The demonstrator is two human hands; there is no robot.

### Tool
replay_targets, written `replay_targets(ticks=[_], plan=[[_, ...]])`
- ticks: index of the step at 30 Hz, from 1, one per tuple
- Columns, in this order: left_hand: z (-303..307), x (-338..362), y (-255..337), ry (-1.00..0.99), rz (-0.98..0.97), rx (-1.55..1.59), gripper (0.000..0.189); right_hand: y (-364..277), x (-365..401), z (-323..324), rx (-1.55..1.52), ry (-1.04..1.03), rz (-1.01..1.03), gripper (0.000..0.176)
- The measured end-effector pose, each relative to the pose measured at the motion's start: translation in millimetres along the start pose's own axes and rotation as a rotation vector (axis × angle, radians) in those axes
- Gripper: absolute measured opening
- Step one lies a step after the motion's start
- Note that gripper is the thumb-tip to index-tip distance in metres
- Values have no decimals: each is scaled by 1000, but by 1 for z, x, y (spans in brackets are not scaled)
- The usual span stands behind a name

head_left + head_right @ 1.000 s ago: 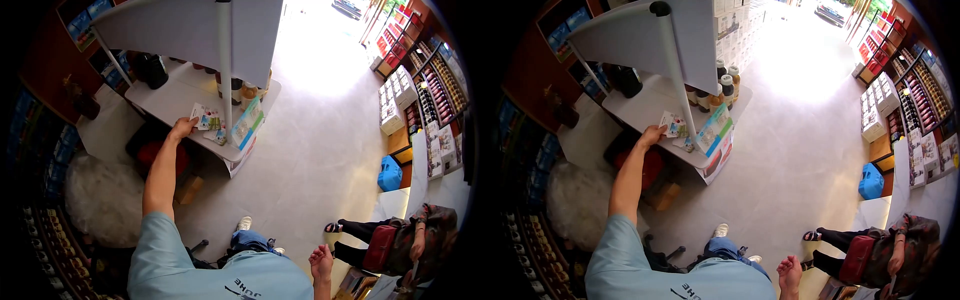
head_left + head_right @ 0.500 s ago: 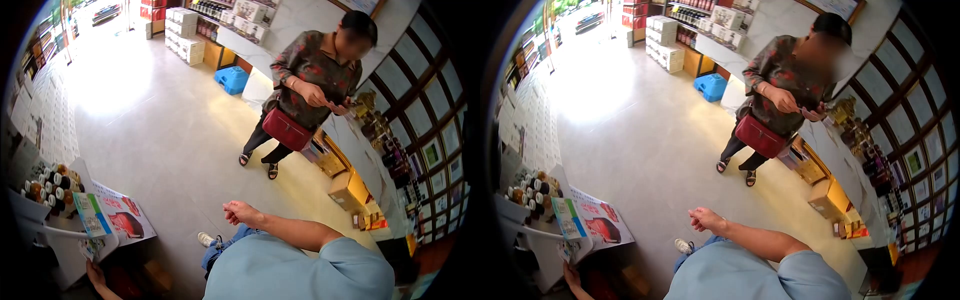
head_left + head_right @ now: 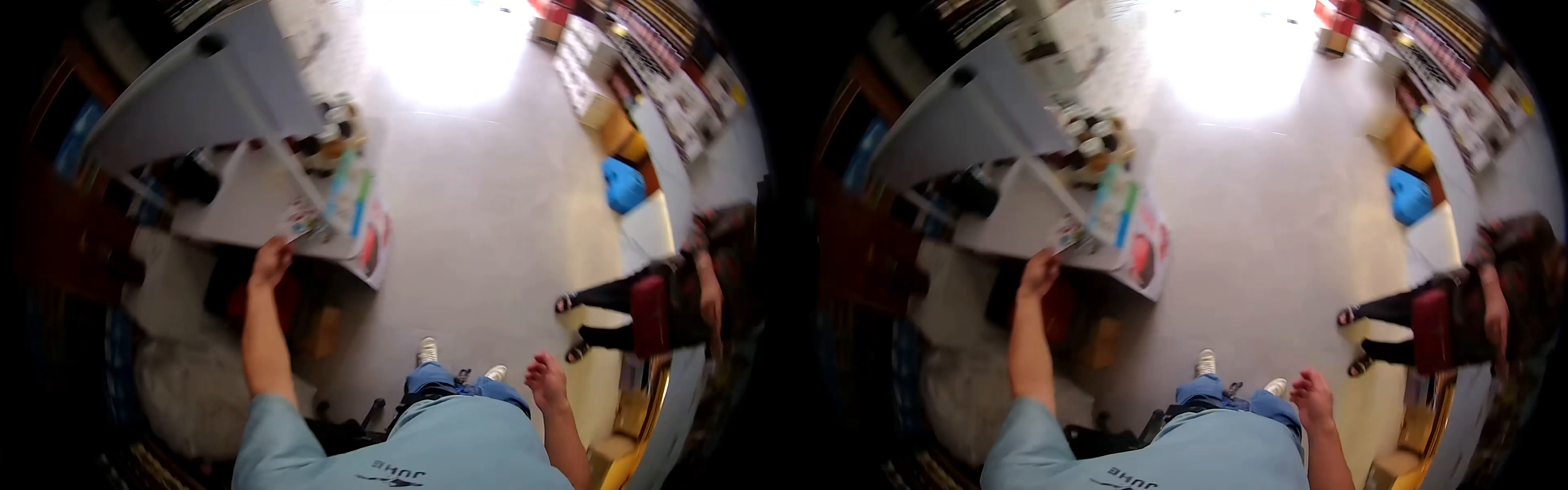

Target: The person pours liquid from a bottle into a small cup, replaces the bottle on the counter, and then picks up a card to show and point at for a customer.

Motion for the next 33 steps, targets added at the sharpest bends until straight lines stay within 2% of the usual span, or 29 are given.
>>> replay_targets(ticks=[5,8,10,12,13,14,16,18,20,22,25,29,33], plan=[[-34,8,10,37,9,48,21,16,-5,10,-28,-55,-37,27],[-44,31,16,121,-93,-1,17,-1,4,0,1,-92,33,24],[-77,69,15,167,-183,105,15,-17,3,-16,178,-165,104,23],[-142,93,-4,-20,-168,331,18,-25,6,-45,364,-230,133,23],[-192,102,3,-109,-182,330,21,-37,6,-72,470,-254,120,25],[-246,113,13,-206,-195,336,24,-54,10,-108,574,-372,134,31],[-335,126,32,-279,-201,280,25,-91,18,-172,667,-507,251,37],[-404,126,36,-406,-228,216,23,-131,27,-210,660,-587,476,34],[-458,131,39,-501,-270,180,20,-162,38,-227,380,-684,568,26],[-496,134,35,-546,-236,5,18,-186,37,-209,298,-685,649,21],[-541,136,37,-667,-267,-39,19,-224,47,-159,215,-571,780,22],[-623,146,36,-865,-220,-153,24,-263,66,-81,251,-526,822,27],[-712,155,16,-892,-177,-146,23,-299,75,0,122,-514,841,26]])
Point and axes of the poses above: each hand's wrist, its own x-axis away from the middle knuckle, its own z-axis out of the back of the hand, y = z × x, the point moved 7 cm from there along -x, towards the middle knuckle, and after that the axes turned 11 degrees about -y, right-handed, at the moved point
